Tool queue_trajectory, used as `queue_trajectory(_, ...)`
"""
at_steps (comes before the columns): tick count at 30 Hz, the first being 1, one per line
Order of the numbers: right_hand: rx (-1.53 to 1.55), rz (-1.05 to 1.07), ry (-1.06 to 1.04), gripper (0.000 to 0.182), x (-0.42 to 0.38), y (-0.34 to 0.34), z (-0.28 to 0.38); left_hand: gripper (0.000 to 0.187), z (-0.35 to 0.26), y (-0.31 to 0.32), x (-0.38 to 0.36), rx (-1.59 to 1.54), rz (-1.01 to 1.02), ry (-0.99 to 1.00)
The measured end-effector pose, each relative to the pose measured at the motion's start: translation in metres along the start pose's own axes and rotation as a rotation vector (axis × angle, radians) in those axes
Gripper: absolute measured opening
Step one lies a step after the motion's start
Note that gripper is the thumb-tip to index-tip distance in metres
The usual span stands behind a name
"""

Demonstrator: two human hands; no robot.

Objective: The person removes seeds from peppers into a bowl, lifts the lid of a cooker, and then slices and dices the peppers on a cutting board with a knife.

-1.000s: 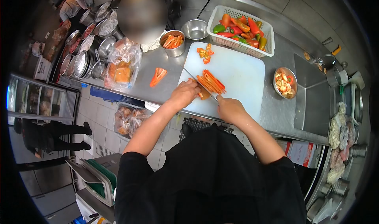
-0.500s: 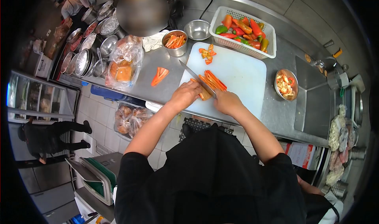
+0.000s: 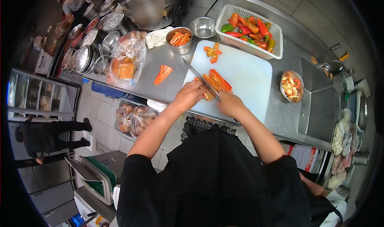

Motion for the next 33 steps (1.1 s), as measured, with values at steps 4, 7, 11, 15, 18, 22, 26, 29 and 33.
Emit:
queue_trajectory(4,0.012,0.016,0.012,0.03,0.01,0.006,-0.002,0.026,-0.008,-0.012,-0.002,0.063,0.001,0.006)
queue_trajectory(7,0.004,0.024,0.017,0.031,0.01,0.006,-0.004,0.027,-0.003,-0.007,-0.006,0.042,0.009,-0.021)
queue_trajectory(11,0.002,-0.007,-0.026,0.028,0.013,0.004,-0.008,0.025,0.006,-0.007,-0.003,-0.007,0.026,-0.009)
queue_trajectory(15,-0.015,0.305,0.095,0.031,0.008,-0.062,0.025,0.025,0.008,-0.007,0.009,-0.023,0.069,0.052)
queue_trajectory(18,0.014,0.337,0.141,0.031,0.007,-0.058,0.022,0.023,0.01,-0.004,0.013,-0.031,0.064,0.062)
queue_trajectory(22,-0.084,-0.129,-0.132,0.031,0.035,0.021,-0.02,0.022,0.01,-0.002,0.009,-0.073,0.004,0.051)
queue_trajectory(26,0.079,0.202,0.071,0.034,0.024,-0.042,0.011,0.022,0.011,-0.001,0.005,-0.1,0.007,0.025)
queue_trajectory(29,0.07,0.345,0.147,0.032,0.004,-0.064,0.031,0.023,0.009,-0.001,0.008,-0.101,0.0,0.009)
queue_trajectory(33,-0.039,-0.216,-0.178,0.029,0.028,0.014,-0.007,0.024,0.009,-0.002,0.006,-0.076,-0.016,0.001)
Point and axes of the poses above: each hand's wrist, its own x-axis towards the middle knuckle, its own y-axis out of the palm, z = x × y, the point moved 1 cm from there along x, towards the middle knuckle, and after that the axes turned 1 degree about -y, right-handed, at the moved point
